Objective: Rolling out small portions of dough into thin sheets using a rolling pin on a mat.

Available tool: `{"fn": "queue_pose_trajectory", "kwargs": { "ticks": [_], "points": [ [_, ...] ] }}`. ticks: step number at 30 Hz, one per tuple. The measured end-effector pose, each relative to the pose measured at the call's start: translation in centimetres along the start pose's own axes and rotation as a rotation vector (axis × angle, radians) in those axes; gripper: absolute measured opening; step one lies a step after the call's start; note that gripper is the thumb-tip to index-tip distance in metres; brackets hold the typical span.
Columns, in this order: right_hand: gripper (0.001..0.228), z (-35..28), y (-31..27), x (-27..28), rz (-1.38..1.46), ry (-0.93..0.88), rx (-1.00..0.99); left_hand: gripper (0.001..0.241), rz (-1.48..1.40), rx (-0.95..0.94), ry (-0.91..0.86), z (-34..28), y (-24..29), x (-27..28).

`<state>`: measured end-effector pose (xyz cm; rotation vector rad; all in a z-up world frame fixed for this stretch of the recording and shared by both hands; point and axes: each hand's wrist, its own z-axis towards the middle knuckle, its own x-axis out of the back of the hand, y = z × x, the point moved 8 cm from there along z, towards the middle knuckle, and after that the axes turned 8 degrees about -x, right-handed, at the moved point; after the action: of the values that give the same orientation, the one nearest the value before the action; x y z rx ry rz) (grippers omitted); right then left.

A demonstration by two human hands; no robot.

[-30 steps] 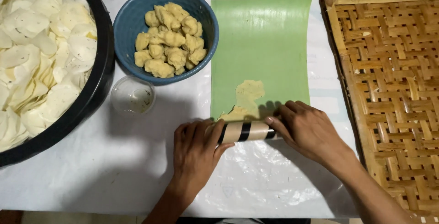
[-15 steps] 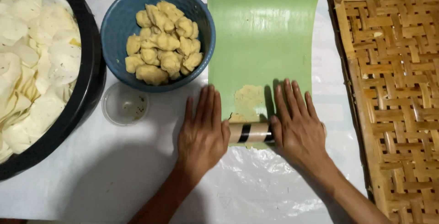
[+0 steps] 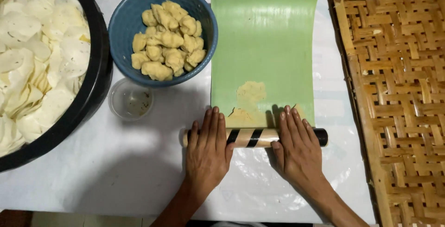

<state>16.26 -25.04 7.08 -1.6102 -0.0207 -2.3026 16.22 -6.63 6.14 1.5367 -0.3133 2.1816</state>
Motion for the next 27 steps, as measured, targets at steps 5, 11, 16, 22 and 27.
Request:
{"fn": "queue_pose_trajectory", "kwargs": {
  "ticks": [5, 11, 16, 22, 27],
  "points": [
    [0.057, -3.9, -0.1, -0.2, 0.010, -0.018, 0.019, 0.069, -0.052, -0.009, -0.027, -3.6, 1.3, -0.7],
    [0.063, -6.7, -0.6, 1.6, 0.102, -0.136, 0.024, 0.083, -0.085, -0.060, -0.052, -6.2, 2.8, 1.7],
    [0.051, -8.1, 0.8, 1.0, 0.104, -0.102, 0.005, 0.037, -0.167, -0.086, 0.161, -5.2, 1.9, 4.1],
    [0.057, -7.1, 2.2, 1.2, -0.030, -0.184, 0.108, 0.021, -0.169, -0.218, 0.272, -2.7, 1.1, 6.8],
    [0.063, -0.1, 1.8, 2.2, -0.049, -0.226, 0.191, 0.034, -0.193, -0.221, 0.125, 1.3, -1.4, 4.6]
  ]
}}
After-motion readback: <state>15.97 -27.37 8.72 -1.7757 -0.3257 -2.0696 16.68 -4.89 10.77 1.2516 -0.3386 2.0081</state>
